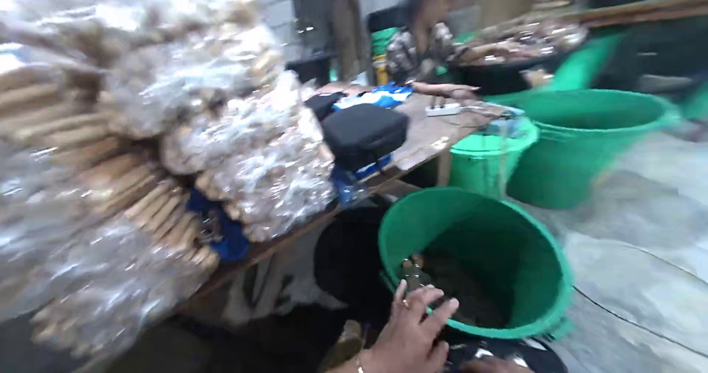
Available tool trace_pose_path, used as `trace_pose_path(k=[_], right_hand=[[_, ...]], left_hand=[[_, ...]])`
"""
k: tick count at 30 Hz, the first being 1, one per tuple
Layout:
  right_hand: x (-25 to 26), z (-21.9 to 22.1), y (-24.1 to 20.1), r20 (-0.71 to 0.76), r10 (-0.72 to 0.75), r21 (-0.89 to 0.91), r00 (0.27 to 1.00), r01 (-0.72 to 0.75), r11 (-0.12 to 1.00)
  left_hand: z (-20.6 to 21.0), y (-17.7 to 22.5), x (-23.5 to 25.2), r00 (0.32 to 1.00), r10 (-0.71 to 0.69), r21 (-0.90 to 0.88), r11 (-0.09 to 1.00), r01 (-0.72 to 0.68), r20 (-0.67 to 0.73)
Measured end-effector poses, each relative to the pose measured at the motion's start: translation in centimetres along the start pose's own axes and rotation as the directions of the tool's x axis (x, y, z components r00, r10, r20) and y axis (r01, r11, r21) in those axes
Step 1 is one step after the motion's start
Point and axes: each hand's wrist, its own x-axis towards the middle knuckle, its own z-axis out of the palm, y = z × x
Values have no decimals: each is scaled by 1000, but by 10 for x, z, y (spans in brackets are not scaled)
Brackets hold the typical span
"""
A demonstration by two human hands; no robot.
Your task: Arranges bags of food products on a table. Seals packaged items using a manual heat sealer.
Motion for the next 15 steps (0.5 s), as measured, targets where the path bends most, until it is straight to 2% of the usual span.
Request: trace_pose_path(k=[3,6,7,8,11,12,13,14,15], right_hand=[[-35,6,6,-23,122,84,992,-119,989],[-69,24,11,-94,325,127,941,-313,941],[-80,35,12,-171,365,149,915,-342,928],[-92,39,7,-183,425,202,886,-389,899],[-131,63,-16,-135,577,399,806,-489,776],[-141,75,-24,-122,617,458,777,-508,730],[-148,88,-31,-116,657,514,745,-521,682],[-151,102,-38,-112,698,575,708,-527,626],[-151,117,-46,-113,740,641,663,-520,564]], left_hand=[[21,11,47,942,254,-230,952,-203,218],[53,28,84,771,471,-435,855,-281,428],[66,36,93,683,528,-500,824,-267,505],[79,45,100,571,565,-549,805,-224,596],[125,59,98,190,555,-570,821,36,810],[145,55,93,89,528,-535,838,101,844],[165,49,87,25,498,-497,858,125,867],[181,42,80,20,474,-473,875,101,880],[192,38,74,57,456,-459,886,63,888]])
